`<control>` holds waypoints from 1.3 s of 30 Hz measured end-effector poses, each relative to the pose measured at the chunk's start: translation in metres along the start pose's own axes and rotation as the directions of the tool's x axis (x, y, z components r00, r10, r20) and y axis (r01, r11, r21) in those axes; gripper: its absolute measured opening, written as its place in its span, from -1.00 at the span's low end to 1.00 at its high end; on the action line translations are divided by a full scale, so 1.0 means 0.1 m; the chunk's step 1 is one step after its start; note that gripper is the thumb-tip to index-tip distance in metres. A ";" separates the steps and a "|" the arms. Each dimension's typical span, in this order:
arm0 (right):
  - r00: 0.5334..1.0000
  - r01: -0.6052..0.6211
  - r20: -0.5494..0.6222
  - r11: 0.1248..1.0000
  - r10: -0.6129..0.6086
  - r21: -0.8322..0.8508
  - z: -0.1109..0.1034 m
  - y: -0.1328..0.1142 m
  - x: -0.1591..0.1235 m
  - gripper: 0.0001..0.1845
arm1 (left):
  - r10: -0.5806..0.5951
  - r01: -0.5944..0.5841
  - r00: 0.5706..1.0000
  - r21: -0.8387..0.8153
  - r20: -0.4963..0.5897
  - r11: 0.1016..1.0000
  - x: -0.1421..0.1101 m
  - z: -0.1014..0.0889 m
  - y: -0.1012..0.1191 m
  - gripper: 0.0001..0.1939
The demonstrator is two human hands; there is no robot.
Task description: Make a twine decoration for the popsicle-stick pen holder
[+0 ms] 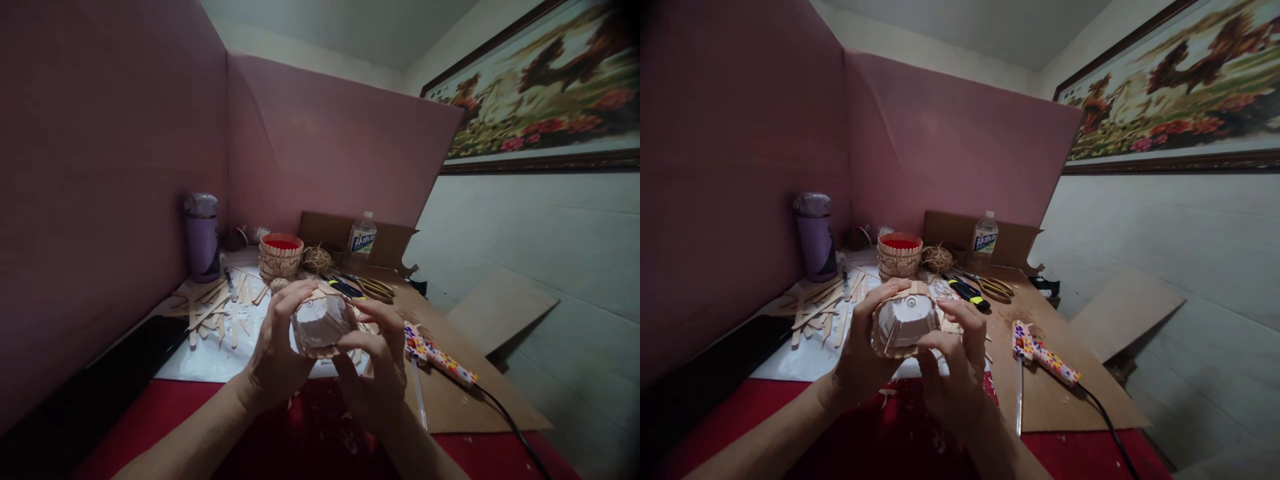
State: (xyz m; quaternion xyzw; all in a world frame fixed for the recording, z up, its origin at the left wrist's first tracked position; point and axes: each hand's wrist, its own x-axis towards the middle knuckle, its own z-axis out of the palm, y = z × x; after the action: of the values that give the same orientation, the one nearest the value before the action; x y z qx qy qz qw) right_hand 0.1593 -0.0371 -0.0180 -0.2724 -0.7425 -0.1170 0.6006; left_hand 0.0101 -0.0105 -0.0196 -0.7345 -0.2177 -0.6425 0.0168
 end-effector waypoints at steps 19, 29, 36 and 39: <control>0.999 0.005 0.049 1.000 -0.006 0.016 -0.01 -0.02 0.00 -0.84 | -0.061 0.064 0.996 -0.047 0.067 0.997 -0.04 0.02 0.01 -0.27; 0.996 0.065 0.067 0.997 -0.063 -0.032 -0.02 -0.04 0.04 -0.76 | -0.003 -0.001 0.997 0.048 0.075 0.999 -0.04 0.01 -0.04 -0.33; 0.995 0.013 0.095 0.999 -0.010 -0.032 -0.02 -0.04 0.03 -0.75 | -0.178 0.186 0.980 -0.090 0.089 0.978 -0.04 0.03 -0.02 -0.32; 0.994 -0.074 0.081 0.997 0.072 0.024 -0.01 -0.03 0.03 -0.67 | -0.324 0.348 0.937 -0.244 0.133 0.905 0.01 0.02 0.00 -0.31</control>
State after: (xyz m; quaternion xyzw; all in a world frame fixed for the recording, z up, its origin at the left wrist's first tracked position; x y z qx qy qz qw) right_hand 0.1584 -0.0394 -0.0141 -0.2958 -0.7571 -0.0740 0.5778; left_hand 0.0124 -0.0096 -0.0195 -0.7097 -0.2541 -0.6253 -0.2019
